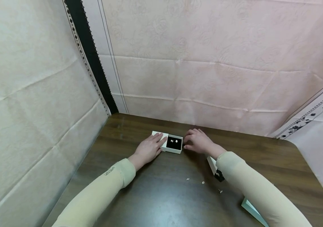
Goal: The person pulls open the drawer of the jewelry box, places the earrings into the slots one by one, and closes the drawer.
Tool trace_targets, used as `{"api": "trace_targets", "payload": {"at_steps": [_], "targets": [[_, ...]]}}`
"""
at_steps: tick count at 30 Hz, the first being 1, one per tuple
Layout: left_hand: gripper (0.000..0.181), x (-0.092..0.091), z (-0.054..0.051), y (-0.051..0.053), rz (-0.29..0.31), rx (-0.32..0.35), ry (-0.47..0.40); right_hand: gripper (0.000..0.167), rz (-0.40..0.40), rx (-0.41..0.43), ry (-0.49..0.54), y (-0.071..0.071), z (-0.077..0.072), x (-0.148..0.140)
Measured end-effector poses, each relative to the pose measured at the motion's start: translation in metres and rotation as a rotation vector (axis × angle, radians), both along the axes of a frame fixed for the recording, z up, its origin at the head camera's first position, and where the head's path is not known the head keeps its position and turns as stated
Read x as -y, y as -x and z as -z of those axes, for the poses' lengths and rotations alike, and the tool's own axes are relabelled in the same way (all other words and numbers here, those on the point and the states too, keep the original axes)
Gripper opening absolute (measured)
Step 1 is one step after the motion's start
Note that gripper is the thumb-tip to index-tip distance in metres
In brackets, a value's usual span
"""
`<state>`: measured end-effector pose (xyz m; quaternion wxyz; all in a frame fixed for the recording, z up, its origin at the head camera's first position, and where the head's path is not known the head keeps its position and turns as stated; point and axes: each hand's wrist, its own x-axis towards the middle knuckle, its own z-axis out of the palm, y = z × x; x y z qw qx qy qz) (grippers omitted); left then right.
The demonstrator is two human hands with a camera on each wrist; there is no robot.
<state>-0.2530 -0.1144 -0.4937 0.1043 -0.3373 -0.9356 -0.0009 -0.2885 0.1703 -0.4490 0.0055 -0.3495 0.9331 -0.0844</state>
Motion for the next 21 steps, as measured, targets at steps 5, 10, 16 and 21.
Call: {"api": "trace_targets", "payload": {"at_steps": [5, 10, 16, 21], "targets": [[0.058, 0.000, 0.000, 0.001, -0.002, 0.003, 0.003, 0.014, 0.003, 0.005, -0.017, -0.001, 0.006, 0.005], [0.058, 0.000, -0.001, -0.001, -0.003, 0.002, 0.007, 0.012, -0.012, -0.018, 0.004, -0.001, 0.010, 0.007], [0.058, 0.001, -0.001, -0.002, -0.006, 0.002, 0.002, 0.009, -0.032, -0.018, 0.070, 0.003, 0.019, 0.007], [0.059, 0.000, 0.000, -0.001, -0.009, 0.006, 0.001, 0.007, -0.033, -0.023, 0.109, 0.008, 0.025, 0.007]]}}
